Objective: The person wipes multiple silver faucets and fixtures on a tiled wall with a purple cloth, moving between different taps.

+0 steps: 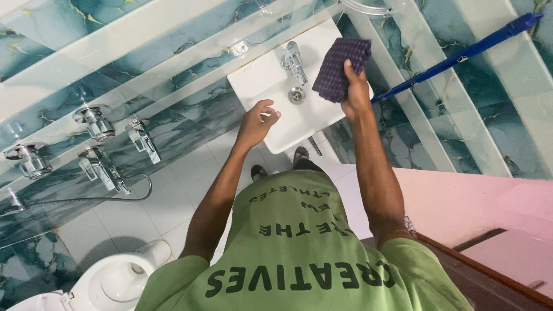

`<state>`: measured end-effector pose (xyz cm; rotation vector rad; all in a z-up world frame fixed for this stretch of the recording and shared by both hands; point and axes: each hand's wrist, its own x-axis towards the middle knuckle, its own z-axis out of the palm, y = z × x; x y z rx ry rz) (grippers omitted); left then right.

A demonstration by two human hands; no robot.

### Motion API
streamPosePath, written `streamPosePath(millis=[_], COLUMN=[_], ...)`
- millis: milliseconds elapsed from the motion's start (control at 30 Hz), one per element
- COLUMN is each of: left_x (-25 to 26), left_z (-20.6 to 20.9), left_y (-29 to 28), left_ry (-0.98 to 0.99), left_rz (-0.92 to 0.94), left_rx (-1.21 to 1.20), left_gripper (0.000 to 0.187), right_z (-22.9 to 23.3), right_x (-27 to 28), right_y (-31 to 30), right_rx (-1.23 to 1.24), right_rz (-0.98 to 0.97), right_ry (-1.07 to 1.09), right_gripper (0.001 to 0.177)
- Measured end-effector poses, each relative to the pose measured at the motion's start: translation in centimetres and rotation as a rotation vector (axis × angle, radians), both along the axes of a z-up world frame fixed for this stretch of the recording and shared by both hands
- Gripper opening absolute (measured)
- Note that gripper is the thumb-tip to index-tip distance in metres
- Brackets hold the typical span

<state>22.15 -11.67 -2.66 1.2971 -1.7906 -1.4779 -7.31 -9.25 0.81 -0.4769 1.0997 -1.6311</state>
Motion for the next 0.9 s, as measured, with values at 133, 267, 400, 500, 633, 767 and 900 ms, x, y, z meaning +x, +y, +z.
streamPosePath(millis=[133,267,400,500,633,767,900], left_x=[0.9,1.7,1.4,0.5,-1.1,-5.3,-9.8], left_z=[-0.3,-1.0,-1.8,-2.6,-4.4,-7.1,-9.7], left_y=[0.0,-0.4,-1.2,-2.3,-4.2,-8.4,-13.1], left_ry=[0.035,0.030,0.014,0.032,0.035,0.014,0.059], left_rz=[0.003,0.034,0.078,0.112,0.111,0.167,0.237], left_rx=[0.006,0.033,0.057,0.078,0.098,-0.096,-0.304], left_gripper=[0.054,0.054,0.055,0.056,0.053,0.046,0.043], right_z=[1.3,0.7,-2.7,-6.2,-8.9,-9.4,-8.5], right_x=[-0.6,-0.4,1.9,3.8,3.7,4.2,5.0], right_y=[-4.9,-8.9,-11.7,-11.2,-11.9,-12.7,-12.9], right_rx=[-0.051,-0.161,-0.334,-0.176,-0.142,-0.010,0.073], right_rz=[0.032,0.079,0.119,0.408,0.257,0.168,0.143], right_ry=[0.168,0.818,1.492,1.656,1.607,1.335,1.448], right_gripper=[0.037,0.043,0.057,0.060,0.045,0.070,0.072])
